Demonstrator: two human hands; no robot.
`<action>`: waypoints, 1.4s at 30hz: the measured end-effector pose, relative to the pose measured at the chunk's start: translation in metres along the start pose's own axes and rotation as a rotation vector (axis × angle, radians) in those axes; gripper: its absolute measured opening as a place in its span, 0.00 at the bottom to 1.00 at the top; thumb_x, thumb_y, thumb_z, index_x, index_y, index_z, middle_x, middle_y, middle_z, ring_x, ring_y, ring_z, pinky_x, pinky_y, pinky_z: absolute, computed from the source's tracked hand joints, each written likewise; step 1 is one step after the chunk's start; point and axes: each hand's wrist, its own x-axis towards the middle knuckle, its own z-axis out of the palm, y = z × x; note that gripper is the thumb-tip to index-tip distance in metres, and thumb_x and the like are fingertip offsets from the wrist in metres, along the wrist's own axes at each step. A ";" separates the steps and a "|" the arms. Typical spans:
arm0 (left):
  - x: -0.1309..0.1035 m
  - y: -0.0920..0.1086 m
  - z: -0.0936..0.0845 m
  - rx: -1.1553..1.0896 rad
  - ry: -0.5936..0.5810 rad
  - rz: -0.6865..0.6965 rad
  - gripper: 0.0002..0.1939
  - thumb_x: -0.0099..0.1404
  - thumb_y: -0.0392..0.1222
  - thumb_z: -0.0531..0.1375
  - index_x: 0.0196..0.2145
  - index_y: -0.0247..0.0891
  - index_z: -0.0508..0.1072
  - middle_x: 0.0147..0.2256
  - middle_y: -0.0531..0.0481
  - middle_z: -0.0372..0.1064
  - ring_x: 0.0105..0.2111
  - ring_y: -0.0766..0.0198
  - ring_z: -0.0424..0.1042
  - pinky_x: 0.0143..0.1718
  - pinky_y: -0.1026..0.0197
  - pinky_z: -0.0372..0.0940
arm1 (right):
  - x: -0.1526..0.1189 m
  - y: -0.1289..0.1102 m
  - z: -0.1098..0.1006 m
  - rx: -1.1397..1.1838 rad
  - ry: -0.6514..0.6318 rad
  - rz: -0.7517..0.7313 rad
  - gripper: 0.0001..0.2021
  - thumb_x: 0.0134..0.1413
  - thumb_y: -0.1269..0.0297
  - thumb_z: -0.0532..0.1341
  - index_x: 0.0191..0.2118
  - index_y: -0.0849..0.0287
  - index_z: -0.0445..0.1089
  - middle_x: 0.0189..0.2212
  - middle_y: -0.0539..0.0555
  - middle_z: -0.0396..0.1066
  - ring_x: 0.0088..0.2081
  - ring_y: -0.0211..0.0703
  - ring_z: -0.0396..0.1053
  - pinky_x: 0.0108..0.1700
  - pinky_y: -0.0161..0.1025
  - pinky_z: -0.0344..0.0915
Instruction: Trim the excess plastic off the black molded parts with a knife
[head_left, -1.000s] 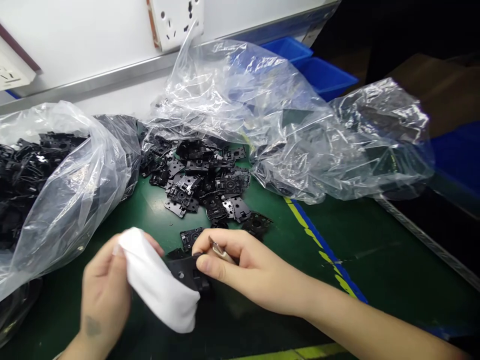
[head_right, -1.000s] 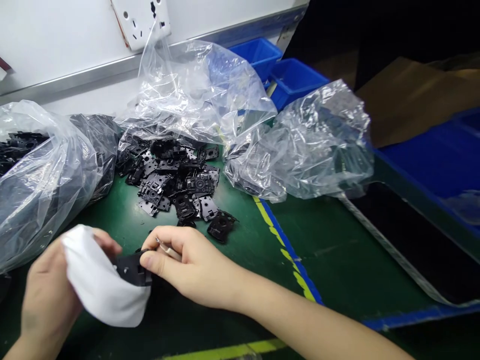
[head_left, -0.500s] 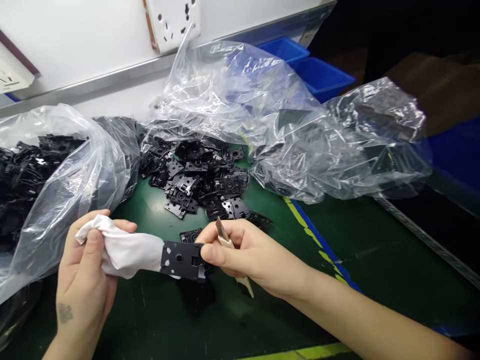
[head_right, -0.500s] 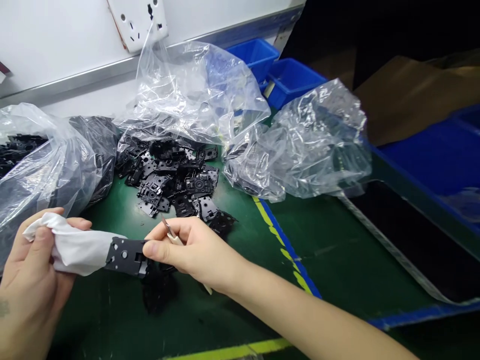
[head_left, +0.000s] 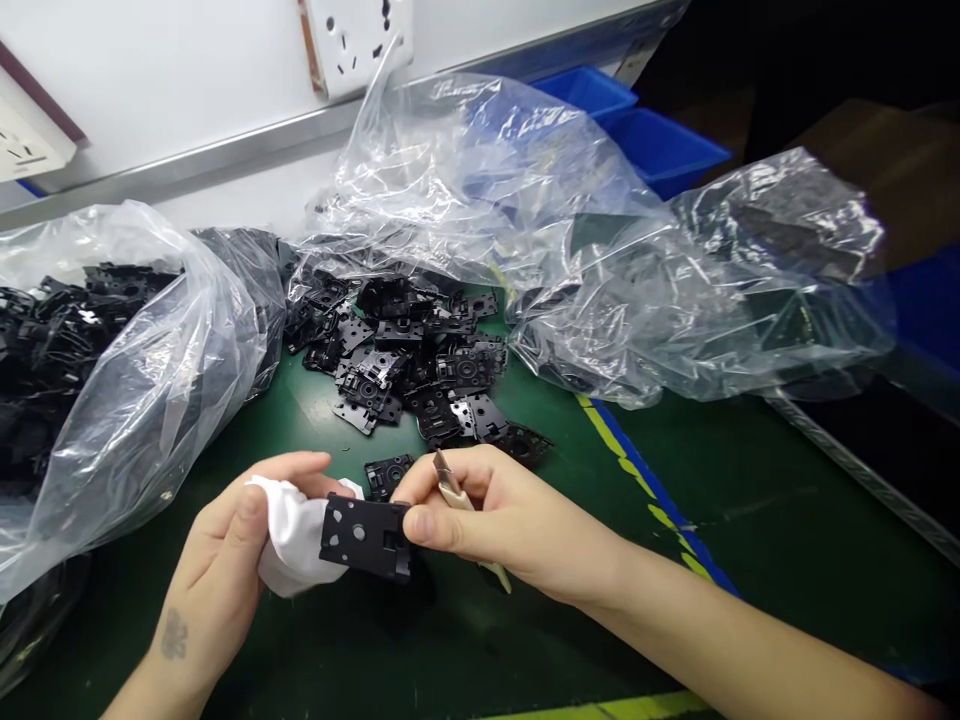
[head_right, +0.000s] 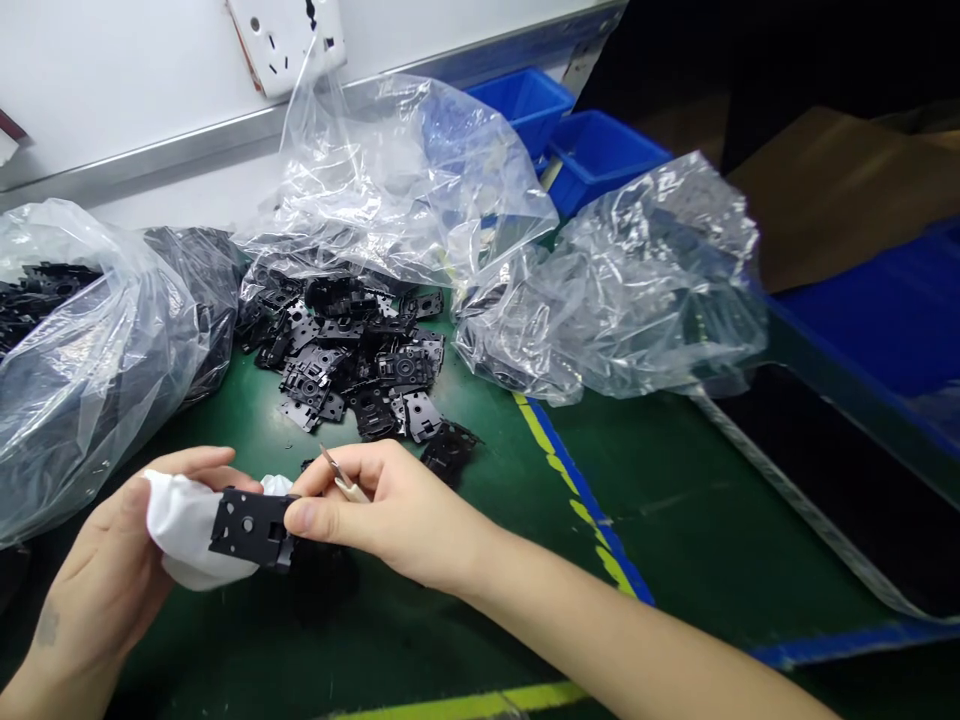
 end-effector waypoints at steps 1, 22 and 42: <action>-0.001 0.000 0.000 0.061 -0.015 0.000 0.20 0.63 0.57 0.60 0.41 0.40 0.78 0.34 0.45 0.77 0.34 0.57 0.75 0.33 0.64 0.69 | 0.000 0.001 0.000 -0.018 0.003 0.001 0.20 0.41 0.48 0.72 0.26 0.62 0.71 0.16 0.41 0.49 0.20 0.30 0.45 0.23 0.35 0.39; -0.007 0.003 0.004 -0.079 -0.081 -0.248 0.15 0.62 0.50 0.62 0.43 0.39 0.77 0.18 0.49 0.72 0.18 0.66 0.69 0.20 0.70 0.64 | 0.000 0.003 0.001 -0.072 -0.016 -0.007 0.23 0.44 0.44 0.68 0.28 0.61 0.69 0.17 0.42 0.50 0.22 0.32 0.45 0.25 0.35 0.41; 0.003 -0.012 -0.020 0.626 -0.422 0.869 0.15 0.62 0.20 0.52 0.39 0.38 0.66 0.44 0.46 0.70 0.41 0.63 0.73 0.40 0.66 0.70 | -0.005 -0.005 0.001 -0.034 0.053 -0.046 0.17 0.51 0.51 0.67 0.27 0.61 0.65 0.14 0.38 0.48 0.16 0.28 0.43 0.17 0.31 0.38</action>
